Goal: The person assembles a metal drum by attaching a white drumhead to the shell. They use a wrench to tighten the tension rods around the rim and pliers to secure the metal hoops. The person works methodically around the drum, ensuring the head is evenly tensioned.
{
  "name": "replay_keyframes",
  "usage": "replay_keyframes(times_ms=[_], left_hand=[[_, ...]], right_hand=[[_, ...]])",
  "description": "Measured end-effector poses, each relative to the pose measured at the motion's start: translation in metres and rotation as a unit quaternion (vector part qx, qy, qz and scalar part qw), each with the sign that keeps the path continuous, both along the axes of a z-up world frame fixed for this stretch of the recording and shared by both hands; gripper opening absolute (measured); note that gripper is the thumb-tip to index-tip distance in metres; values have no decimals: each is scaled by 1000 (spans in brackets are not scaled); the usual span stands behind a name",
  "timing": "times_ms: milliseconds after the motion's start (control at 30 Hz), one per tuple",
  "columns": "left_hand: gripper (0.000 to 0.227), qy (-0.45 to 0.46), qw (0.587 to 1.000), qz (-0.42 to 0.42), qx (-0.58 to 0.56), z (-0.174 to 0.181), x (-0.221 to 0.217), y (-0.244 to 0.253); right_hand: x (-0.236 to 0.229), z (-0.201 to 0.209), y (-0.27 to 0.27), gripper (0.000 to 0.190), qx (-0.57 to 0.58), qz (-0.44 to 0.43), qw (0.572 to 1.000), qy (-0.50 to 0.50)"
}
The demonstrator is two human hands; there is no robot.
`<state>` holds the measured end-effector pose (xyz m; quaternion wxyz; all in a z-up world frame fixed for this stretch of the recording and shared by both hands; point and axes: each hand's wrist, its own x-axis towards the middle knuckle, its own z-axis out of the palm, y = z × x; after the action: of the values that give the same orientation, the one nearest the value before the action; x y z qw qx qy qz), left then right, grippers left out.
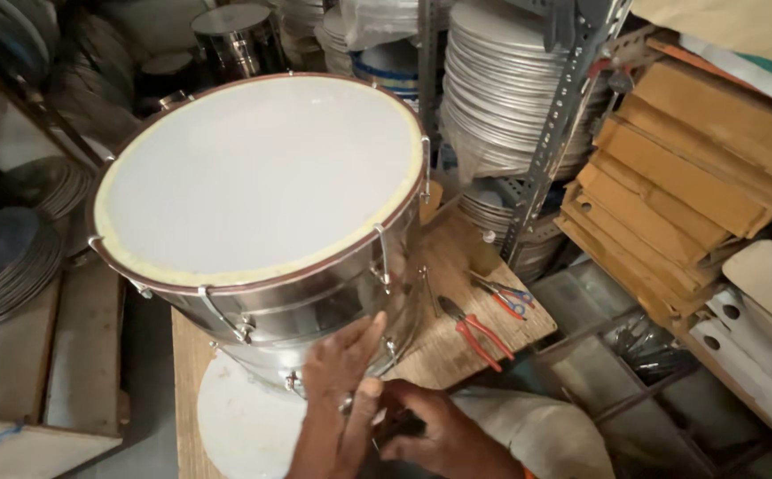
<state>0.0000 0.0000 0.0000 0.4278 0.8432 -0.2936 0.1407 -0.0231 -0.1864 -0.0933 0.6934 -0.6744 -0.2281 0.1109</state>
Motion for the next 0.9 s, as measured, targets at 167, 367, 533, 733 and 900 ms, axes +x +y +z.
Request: replay_keyframes(times_ms=[167,367,533,733,900], left_hand=[[68,31,999,6,17,-5,-9,0],[54,-223,919,281,165,48,23,120],[46,-303,877,274,251,86,57,159],[22,-303,888,194,285,94,78,154],[23,-284,894,197,284,92,81,156]], right_hand=[[-5,-24,4,39,72,-24,997,20],[60,-41,-32,18,104,-308,945,28],[85,-26,-15,20,97,-349,928,-92],[83,-38,11,28,9,-390,914,-113],[77,-35,25,32,-17,-407,907,-103]])
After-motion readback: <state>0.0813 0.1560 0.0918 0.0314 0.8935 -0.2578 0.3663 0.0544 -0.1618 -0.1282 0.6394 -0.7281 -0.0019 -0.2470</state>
